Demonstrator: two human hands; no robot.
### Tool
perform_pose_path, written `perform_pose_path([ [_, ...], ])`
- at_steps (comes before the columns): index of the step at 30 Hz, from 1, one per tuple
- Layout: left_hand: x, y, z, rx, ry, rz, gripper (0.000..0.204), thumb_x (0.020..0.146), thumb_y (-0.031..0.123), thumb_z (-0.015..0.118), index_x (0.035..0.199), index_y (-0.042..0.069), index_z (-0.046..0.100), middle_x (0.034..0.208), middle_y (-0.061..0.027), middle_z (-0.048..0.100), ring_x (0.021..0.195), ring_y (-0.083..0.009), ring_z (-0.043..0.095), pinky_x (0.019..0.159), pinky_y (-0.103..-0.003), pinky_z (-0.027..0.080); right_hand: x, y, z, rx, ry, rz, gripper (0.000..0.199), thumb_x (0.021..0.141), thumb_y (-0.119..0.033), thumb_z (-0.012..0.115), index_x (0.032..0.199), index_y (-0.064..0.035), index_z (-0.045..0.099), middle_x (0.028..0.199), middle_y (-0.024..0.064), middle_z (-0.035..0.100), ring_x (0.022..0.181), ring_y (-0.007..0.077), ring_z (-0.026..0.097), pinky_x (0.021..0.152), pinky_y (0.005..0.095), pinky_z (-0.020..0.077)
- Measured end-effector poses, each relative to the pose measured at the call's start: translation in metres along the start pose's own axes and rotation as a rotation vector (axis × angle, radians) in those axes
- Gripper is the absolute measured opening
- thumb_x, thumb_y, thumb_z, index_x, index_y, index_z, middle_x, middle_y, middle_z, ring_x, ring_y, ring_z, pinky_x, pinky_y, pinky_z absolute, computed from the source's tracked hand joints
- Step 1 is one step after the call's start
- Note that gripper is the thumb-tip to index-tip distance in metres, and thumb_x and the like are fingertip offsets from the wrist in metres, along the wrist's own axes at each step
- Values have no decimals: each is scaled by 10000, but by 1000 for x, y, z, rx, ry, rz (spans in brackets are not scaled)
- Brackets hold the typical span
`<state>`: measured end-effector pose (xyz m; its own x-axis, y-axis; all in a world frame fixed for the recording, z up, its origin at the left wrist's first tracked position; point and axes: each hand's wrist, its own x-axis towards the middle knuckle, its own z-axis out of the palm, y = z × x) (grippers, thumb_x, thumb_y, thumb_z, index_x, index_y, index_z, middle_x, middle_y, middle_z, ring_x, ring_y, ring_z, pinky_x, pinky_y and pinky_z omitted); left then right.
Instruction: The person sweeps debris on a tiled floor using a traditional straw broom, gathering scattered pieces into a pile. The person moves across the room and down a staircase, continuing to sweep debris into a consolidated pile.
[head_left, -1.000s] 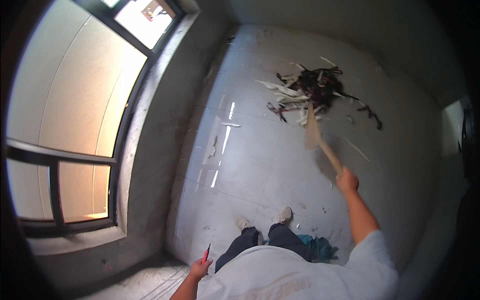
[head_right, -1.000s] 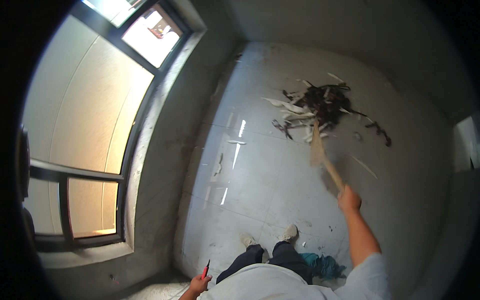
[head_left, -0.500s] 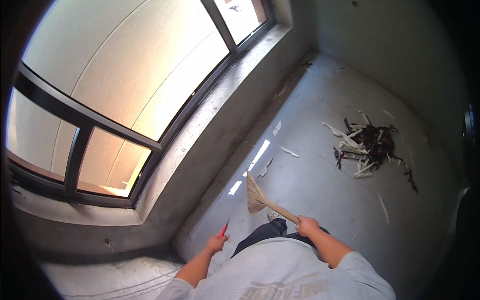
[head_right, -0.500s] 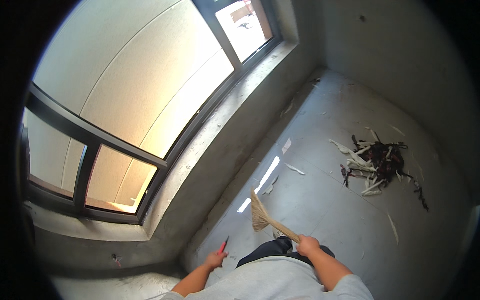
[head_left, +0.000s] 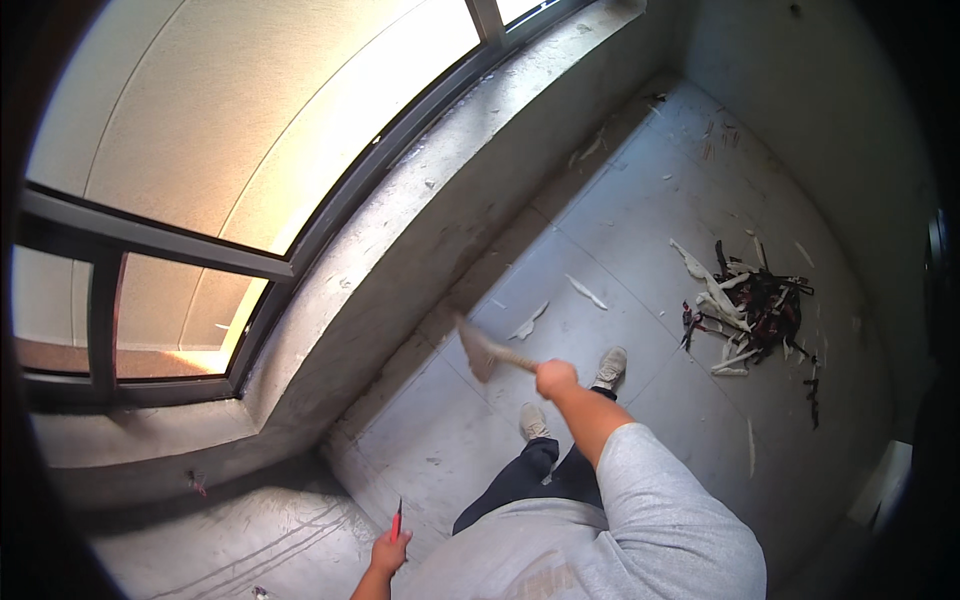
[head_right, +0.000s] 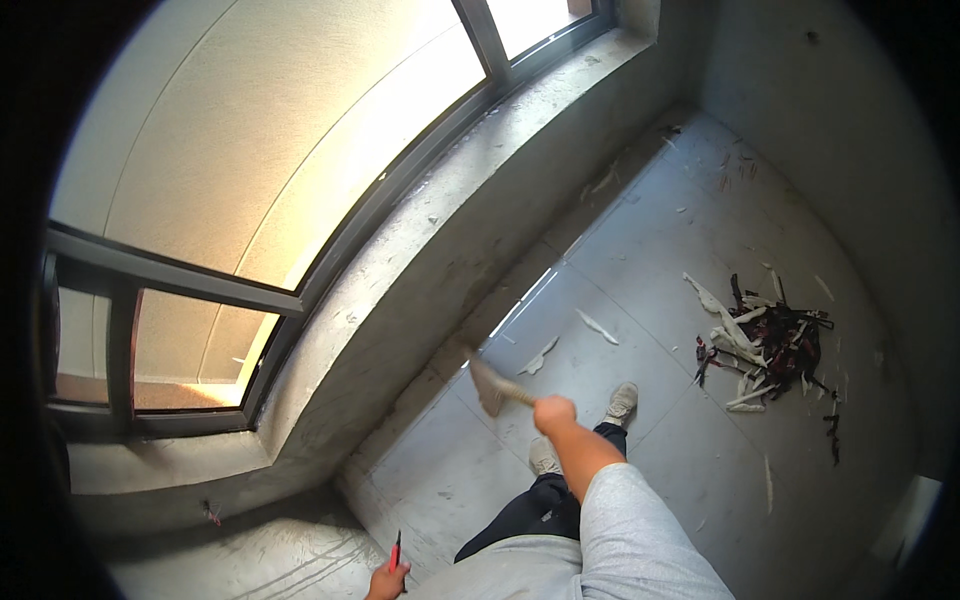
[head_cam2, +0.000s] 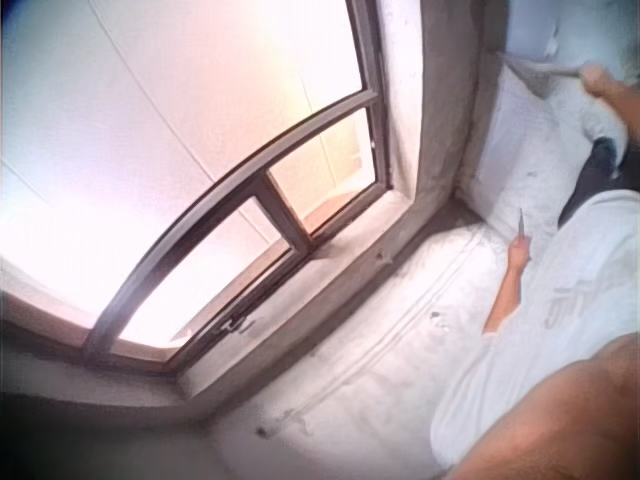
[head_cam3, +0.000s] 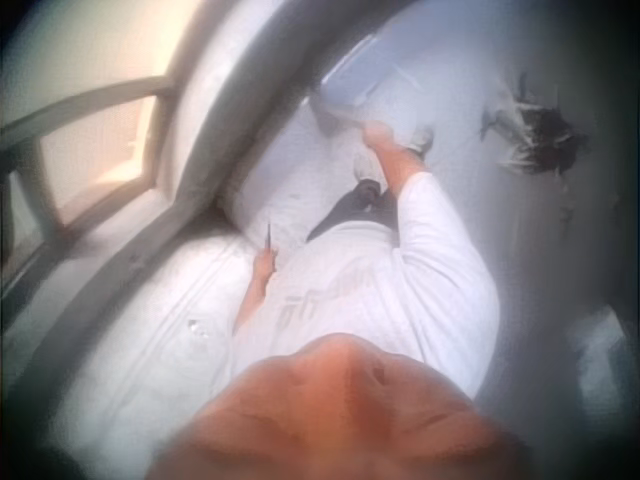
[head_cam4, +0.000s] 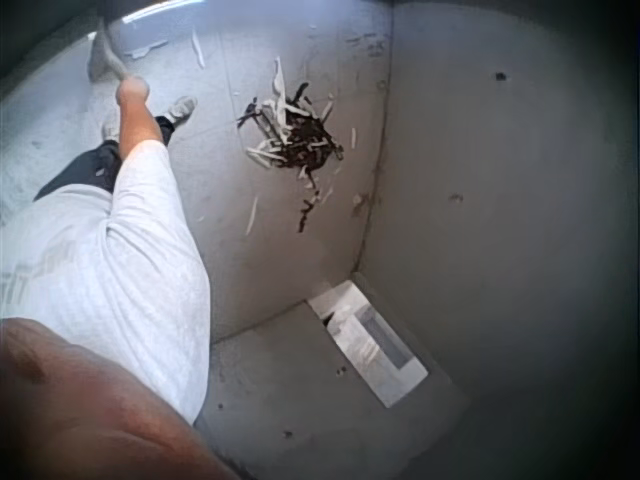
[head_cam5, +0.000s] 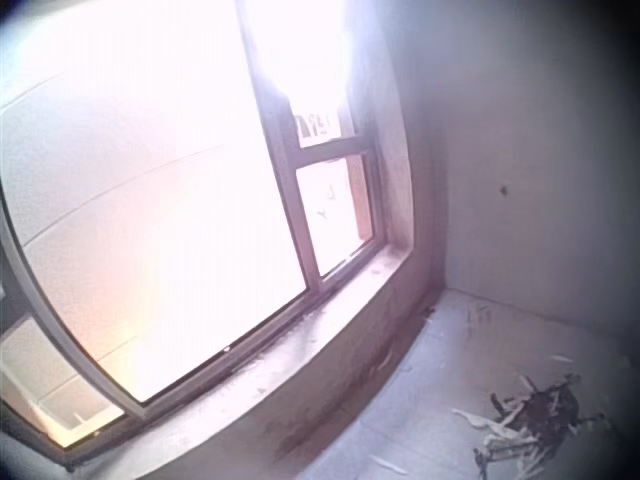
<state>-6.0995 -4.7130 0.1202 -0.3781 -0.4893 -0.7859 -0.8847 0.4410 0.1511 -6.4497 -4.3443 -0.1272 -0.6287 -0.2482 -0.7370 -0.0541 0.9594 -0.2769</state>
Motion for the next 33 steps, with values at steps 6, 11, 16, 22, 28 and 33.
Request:
perform_pose_path([
  [6, -18, -19, 20, -237, -38, -315, 360, 881, 344, 676, 821, -9, 647, 639, -58, 543, 505, -176, 549, 469, -366, 535, -36, 227, -93, 200, 237, 455, 414, 833, -146, 547, 1233, -188, 646, 1081, 161, 696, 1036, 340, 657, 899, 456, 513],
  [11, -2, 113, 47, -159, -67, -208, 380, 884, 361, 663, 871, -19, 649, 648, -60, 542, 530, -169, 552, 501, -378, 554, -164, 387, -146, 171, 345, 851, 394, 821, -191, 657, 1205, -104, 656, 1083, 177, 695, 1026, 362, 660, 898, 450, 520],
  [16, 28, 291, 72, -236, -87, 85, 323, 897, 340, 668, 825, 27, 637, 616, -8, 500, 541, -137, 511, 501, -316, 458, -219, 451, -152, 257, 411, 846, 423, 818, -226, 681, 1228, -130, 641, 1035, 195, 694, 982, 380, 662, 873, 470, 524],
  [22, 46, 438, 90, -114, -183, 269, 354, 897, 360, 665, 746, 54, 569, 645, -11, 528, 574, -143, 540, 524, -322, 478, -165, 388, -198, 408, 467, 443, 466, 808, -216, 657, 1272, -196, 616, 1018, 180, 694, 942, 380, 661, 834, 476, 526],
  [28, 91, 479, 80, -43, -203, 223, 370, 880, 371, 687, 758, 42, 571, 663, -34, 547, 591, -155, 561, 527, -358, 498, -5, 281, -296, 246, 191, 93, 371, 788, -208, 593, 1151, -197, 669, 1008, 133, 707, 951, 340, 671, 816, 474, 527],
  [33, 136, 503, 42, -60, -137, 77, 322, 877, 345, 687, 818, 34, 627, 629, -33, 527, 524, -171, 546, 493, -356, 490, 98, 205, -363, 123, -83, -63, 343, 783, -234, 589, 1104, -197, 705, 1062, 101, 712, 1021, 310, 667, 868, 443, 534],
])
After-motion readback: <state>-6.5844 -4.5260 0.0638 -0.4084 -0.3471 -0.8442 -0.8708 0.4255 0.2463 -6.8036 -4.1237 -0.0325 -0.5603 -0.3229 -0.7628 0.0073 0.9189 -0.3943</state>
